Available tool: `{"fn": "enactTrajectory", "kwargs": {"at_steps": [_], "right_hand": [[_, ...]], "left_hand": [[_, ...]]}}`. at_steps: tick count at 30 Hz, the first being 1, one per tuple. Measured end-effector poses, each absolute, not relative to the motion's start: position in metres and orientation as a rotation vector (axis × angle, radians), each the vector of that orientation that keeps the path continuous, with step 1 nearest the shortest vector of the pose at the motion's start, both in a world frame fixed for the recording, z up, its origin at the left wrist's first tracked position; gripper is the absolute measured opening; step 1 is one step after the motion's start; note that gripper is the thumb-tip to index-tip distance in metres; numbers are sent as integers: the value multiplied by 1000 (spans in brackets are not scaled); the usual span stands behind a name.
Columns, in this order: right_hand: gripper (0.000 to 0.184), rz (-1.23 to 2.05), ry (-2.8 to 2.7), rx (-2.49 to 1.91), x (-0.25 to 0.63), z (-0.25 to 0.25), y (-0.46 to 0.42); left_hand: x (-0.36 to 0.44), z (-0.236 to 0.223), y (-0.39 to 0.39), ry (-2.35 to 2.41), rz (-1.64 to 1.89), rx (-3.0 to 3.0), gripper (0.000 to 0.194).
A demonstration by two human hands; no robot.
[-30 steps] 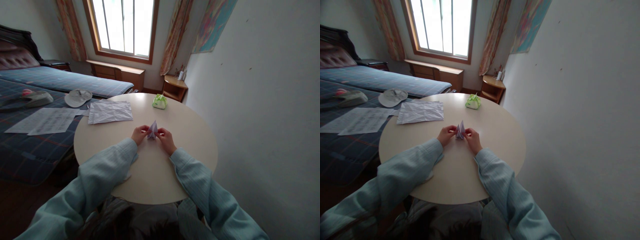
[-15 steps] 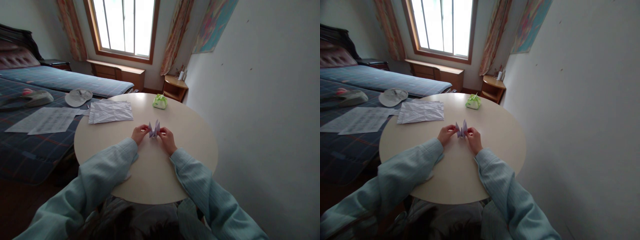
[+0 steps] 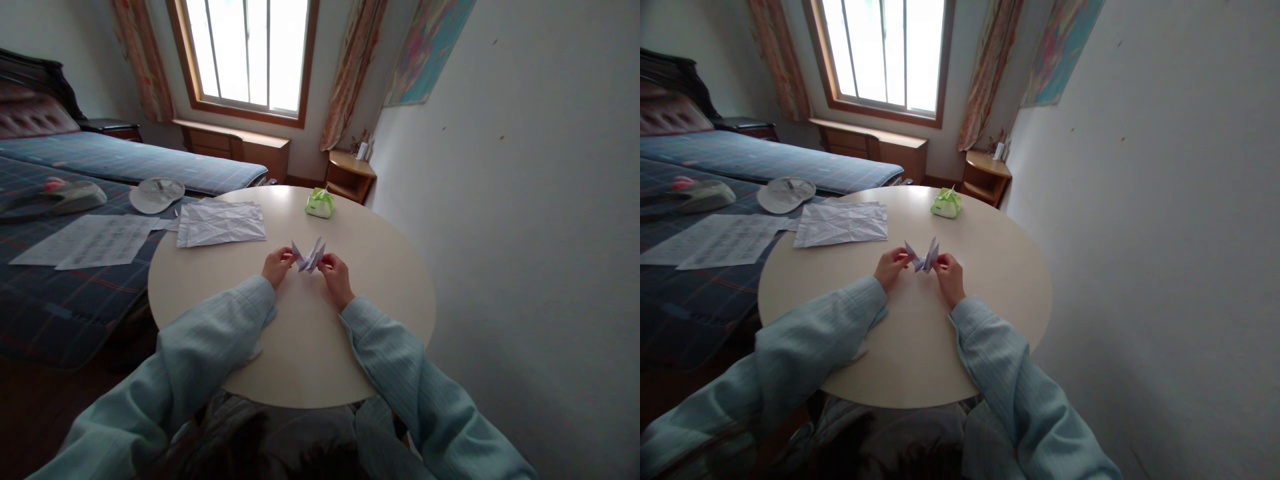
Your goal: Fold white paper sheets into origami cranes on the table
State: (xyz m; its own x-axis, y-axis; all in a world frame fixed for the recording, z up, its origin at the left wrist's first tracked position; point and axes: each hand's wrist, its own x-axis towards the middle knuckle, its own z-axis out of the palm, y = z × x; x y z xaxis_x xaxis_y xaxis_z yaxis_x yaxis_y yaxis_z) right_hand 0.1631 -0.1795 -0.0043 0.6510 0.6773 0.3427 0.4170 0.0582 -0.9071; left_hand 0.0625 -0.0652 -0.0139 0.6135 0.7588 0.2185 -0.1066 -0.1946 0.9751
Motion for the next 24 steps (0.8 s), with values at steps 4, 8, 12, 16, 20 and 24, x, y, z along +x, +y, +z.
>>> {"fn": "enactTrajectory", "kwargs": {"at_steps": [4,8,12,16,20,24], "right_hand": [[18,186,-1020,-1633,162,-3,-181],[21,119,-1105,-1659,160,-1,-183],[26,187,-1071,-1606,160,-2,-182],[26,249,-1017,-1548,162,-5,-181],[23,302,-939,-1502,164,-7,-179],[20,365,-835,-1460,166,-8,-177]], "left_hand": [[61,-14,-67,541,807,1698,20],[60,-13,-71,458,762,1795,21],[58,-10,-74,444,743,1790,17],[58,-8,-74,512,761,1755,14],[60,-8,-71,551,827,1684,14],[62,-9,-69,539,879,1601,14]]}}
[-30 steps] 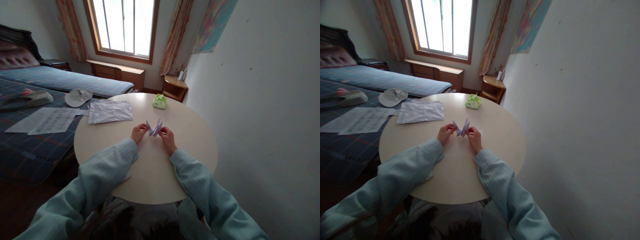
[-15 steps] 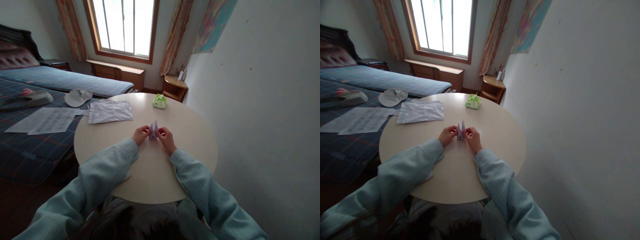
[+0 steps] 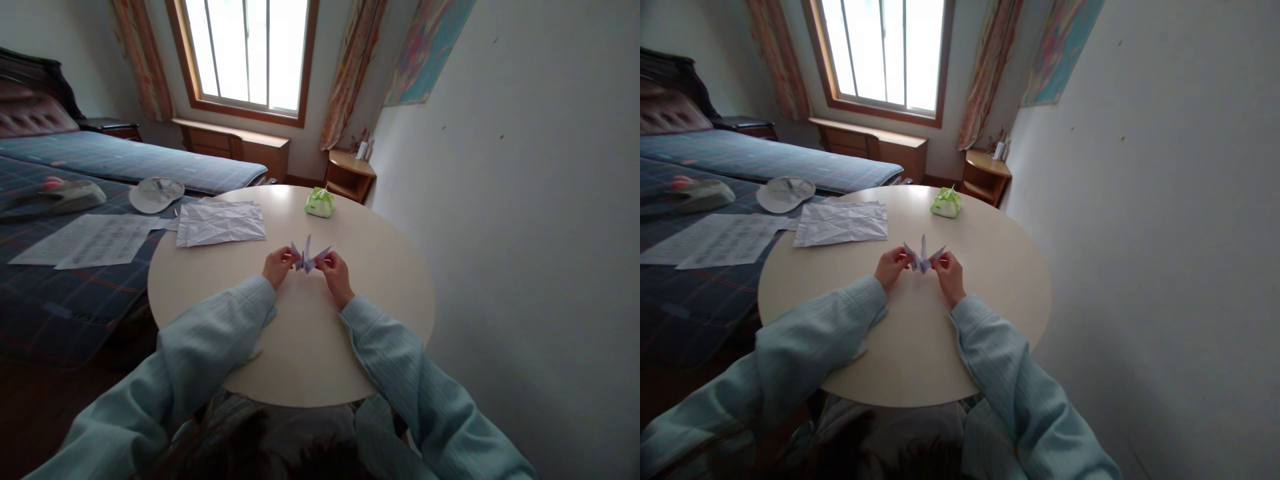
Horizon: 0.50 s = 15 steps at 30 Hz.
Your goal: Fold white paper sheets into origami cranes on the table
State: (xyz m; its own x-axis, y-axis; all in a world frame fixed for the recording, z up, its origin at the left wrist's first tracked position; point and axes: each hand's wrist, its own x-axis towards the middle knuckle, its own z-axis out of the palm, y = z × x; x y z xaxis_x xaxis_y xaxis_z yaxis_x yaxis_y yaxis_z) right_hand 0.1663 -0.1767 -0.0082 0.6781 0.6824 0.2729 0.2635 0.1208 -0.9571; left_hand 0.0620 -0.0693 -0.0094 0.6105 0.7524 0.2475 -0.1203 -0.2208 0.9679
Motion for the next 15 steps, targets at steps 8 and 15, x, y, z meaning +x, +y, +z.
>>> {"fn": "enactTrajectory", "kwargs": {"at_steps": [8,15], "right_hand": [[18,440,-709,-1320,165,-8,-174],[17,501,-612,-1198,162,-6,-174]], "left_hand": [[62,-11,-69,512,903,1386,22],[62,-8,-72,490,872,1172,33]]}}
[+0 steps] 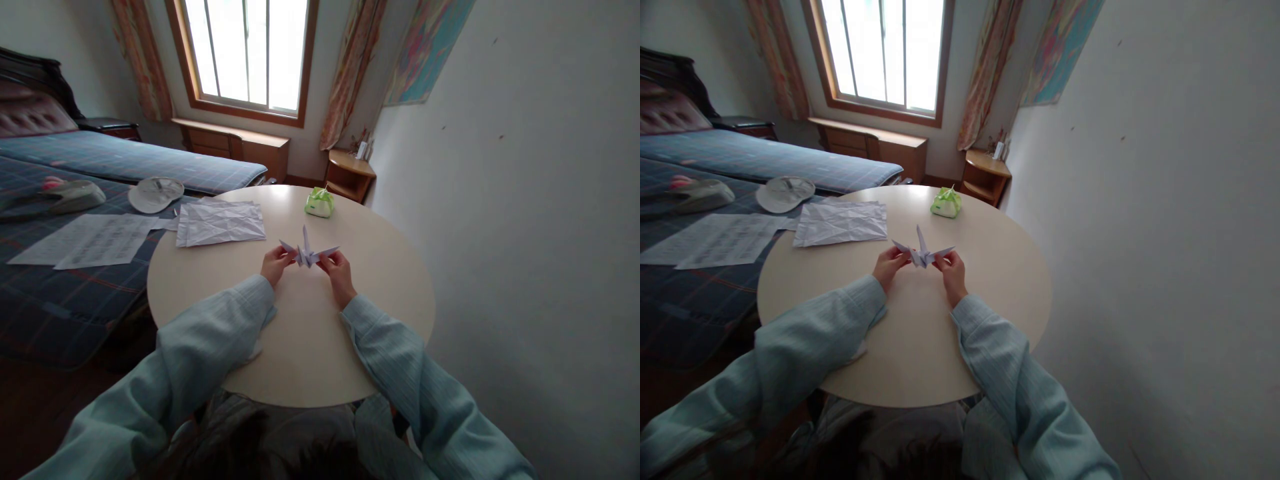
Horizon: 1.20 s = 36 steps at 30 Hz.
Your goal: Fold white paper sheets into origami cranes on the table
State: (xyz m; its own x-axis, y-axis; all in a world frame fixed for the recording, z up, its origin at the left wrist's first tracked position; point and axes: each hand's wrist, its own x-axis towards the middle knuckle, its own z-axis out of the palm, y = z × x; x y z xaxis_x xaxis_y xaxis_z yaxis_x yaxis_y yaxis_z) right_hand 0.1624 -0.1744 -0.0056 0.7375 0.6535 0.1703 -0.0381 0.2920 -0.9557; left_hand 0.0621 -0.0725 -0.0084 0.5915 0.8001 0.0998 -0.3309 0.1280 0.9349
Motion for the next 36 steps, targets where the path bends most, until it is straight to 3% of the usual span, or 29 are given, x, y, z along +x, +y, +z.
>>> {"fn": "enactTrajectory", "kwargs": {"at_steps": [18,28,36], "right_hand": [[21,477,-632,-1248,162,-4,-175],[20,151,-879,-1484,163,1,-182],[23,144,-1029,-1545,159,5,-185]], "left_hand": [[63,-12,-71,511,827,923,20],[56,3,-78,507,659,1162,34],[56,4,-81,350,505,1174,42]]}}
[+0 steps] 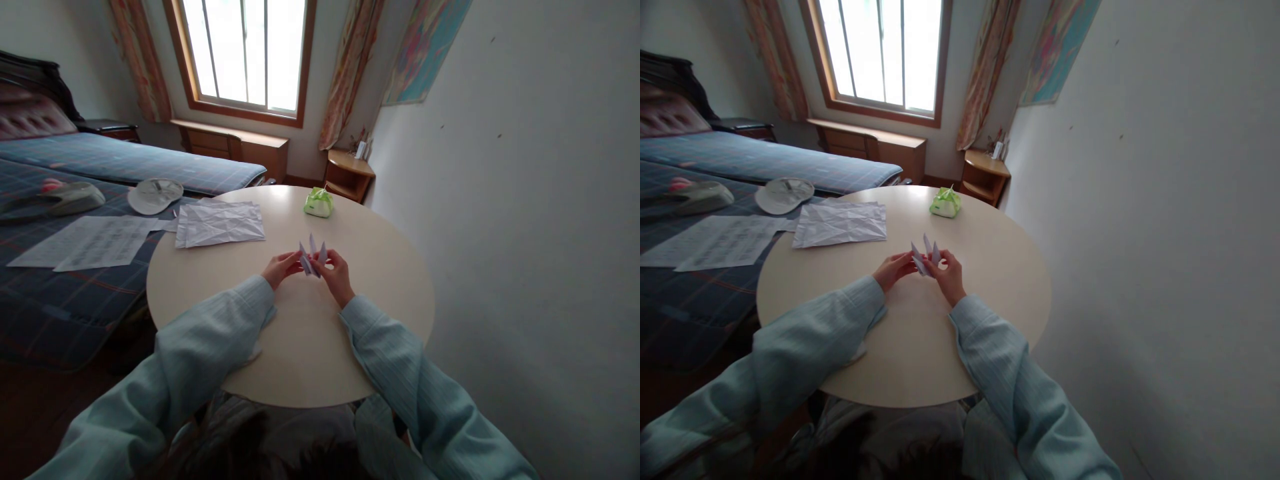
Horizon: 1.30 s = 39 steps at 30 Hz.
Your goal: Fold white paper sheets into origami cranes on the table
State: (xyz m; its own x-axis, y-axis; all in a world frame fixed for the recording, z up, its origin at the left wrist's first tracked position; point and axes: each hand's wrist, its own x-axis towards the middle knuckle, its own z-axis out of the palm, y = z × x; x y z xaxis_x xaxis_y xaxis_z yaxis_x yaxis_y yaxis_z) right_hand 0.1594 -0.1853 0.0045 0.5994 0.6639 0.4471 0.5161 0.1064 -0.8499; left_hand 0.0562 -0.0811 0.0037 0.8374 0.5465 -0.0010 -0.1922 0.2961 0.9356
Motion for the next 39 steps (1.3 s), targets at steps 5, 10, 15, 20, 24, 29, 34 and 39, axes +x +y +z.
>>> {"fn": "enactTrajectory", "kwargs": {"at_steps": [5,10,15,20,24,29,34,39], "right_hand": [[23,167,-1022,-1525,164,-1,-184],[22,192,-1051,-1494,166,-3,-183],[19,190,-1073,-1506,166,-4,-181],[16,174,-1099,-1539,167,-6,-180],[16,178,-1126,-1541,167,-7,-180],[17,182,-1135,-1540,165,-6,-182],[16,190,-1149,-1534,165,-4,-182],[17,181,-1127,-1499,166,-4,-181]], "left_hand": [[56,4,-81,319,429,1169,40],[56,2,-79,326,491,1177,31],[55,1,-79,377,558,1320,31],[53,5,-79,370,679,1464,30],[53,7,-79,231,675,1441,23],[54,6,-79,199,669,1424,11],[54,6,-80,206,664,1401,11],[53,7,-80,248,714,1442,16]]}}
